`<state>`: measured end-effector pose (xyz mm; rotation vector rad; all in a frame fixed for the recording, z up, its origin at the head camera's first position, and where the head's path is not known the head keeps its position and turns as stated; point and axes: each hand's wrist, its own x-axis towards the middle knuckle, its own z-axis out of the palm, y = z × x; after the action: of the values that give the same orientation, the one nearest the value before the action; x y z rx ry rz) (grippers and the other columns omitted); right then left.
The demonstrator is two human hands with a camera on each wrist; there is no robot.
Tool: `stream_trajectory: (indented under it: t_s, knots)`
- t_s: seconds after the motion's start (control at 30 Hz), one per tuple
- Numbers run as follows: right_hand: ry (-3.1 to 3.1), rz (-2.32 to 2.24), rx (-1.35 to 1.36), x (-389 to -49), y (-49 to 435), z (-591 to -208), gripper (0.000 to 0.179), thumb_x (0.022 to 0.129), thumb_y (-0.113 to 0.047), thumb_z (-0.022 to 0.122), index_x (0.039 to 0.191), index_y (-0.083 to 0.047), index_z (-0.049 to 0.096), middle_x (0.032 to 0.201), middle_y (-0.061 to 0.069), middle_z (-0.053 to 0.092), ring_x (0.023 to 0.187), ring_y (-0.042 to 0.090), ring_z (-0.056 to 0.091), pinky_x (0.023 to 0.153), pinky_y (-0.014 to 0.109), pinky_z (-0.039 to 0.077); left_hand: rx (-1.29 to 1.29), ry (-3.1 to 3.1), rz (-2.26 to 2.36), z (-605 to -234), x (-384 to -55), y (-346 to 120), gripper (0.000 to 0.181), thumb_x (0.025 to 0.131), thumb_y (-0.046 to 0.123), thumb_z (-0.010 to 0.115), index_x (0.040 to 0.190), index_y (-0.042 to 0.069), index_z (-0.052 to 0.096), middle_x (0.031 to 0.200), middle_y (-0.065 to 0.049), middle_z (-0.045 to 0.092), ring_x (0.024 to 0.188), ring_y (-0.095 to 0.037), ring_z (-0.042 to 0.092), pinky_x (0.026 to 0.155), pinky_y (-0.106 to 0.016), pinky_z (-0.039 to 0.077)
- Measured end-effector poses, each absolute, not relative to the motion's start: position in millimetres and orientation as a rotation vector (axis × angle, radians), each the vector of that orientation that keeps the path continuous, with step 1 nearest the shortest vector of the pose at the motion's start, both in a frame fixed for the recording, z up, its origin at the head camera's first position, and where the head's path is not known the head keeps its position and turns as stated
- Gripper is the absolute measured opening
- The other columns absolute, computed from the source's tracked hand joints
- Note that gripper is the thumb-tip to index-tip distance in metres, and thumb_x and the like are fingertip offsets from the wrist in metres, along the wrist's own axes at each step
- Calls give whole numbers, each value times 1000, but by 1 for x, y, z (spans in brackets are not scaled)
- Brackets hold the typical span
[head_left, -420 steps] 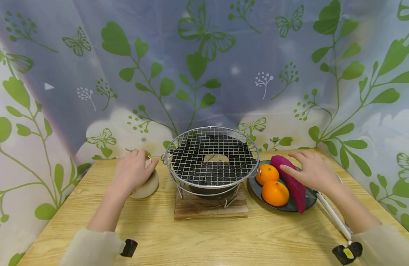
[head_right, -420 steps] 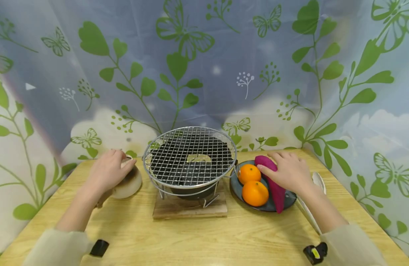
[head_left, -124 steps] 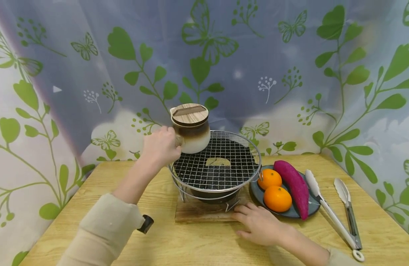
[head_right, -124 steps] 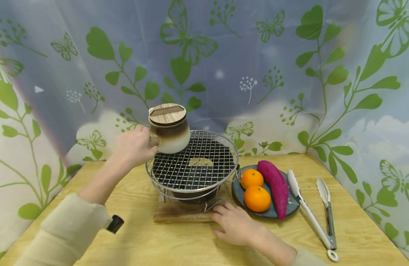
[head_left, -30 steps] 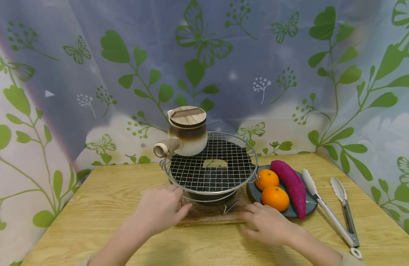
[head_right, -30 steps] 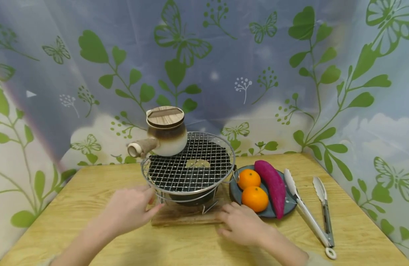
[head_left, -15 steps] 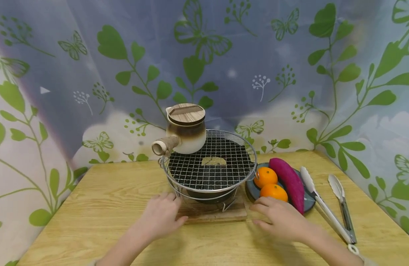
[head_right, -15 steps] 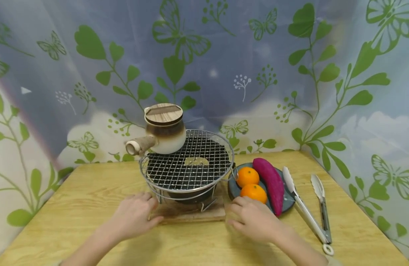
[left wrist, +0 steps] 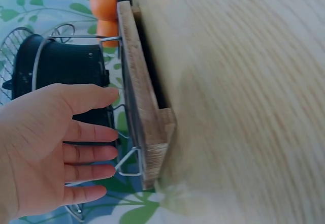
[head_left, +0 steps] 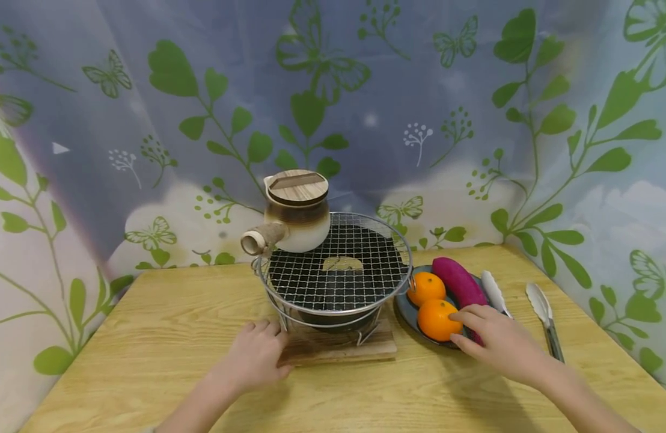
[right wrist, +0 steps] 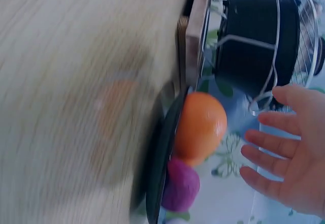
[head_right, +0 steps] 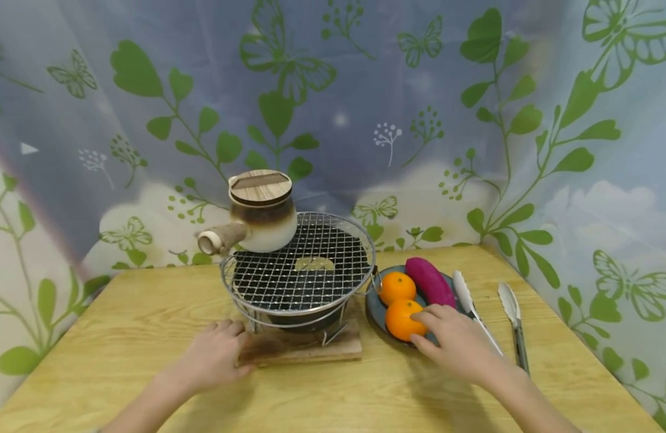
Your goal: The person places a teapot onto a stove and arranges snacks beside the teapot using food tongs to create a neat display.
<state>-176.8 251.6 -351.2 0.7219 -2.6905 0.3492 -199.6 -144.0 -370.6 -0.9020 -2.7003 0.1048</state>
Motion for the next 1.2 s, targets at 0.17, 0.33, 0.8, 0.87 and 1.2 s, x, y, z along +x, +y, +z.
stream_trajectory:
  t_s: [0.17, 0.33, 0.8, 0.87, 1.2]
  knots:
    - [-2783, 402, 531, -179, 272, -346, 32, 86, -27, 66, 108, -5, 65, 106, 11, 62, 95, 30, 60, 75, 47, 50, -944, -2696, 106, -378, -200, -144, 39, 70, 40, 73, 88, 7, 64, 83, -4, 55, 80, -24, 54, 66, -39, 44]
    - [-2858, 406, 359, -184, 289, -346, 39, 88, -33, 62, 113, -3, 63, 112, 20, 59, 100, 40, 54, 73, 54, 48, -952, -2699, 109, -381, -201, -144, 35, 71, 38, 72, 86, 9, 64, 82, -3, 55, 79, -23, 55, 66, -38, 45]
    - [-3012, 295, 123, -205, 336, -362, 66, 88, -55, 52, 112, 7, 60, 117, 35, 49, 89, 49, 55, 59, 49, 46, -960, -2783, 64, -387, -203, -145, 32, 74, 37, 72, 85, 9, 64, 87, -4, 58, 82, -23, 56, 67, -38, 46]
    - [-3034, 277, 93, -207, 341, -364, 69, 87, -57, 51, 112, 7, 60, 115, 37, 49, 90, 51, 53, 60, 50, 46, -955, -2786, 58, -388, -202, -145, 31, 74, 37, 73, 84, 9, 64, 87, -4, 57, 82, -23, 56, 65, -37, 44]
    - [-3231, 341, -34, -216, 357, -371, 92, 85, -69, 41, 118, 16, 48, 104, 42, 50, 82, 47, 56, 52, 42, 44, -965, -2782, 51, -389, -203, -146, 31, 74, 37, 72, 84, 9, 64, 88, -5, 57, 81, -24, 56, 64, -37, 44]
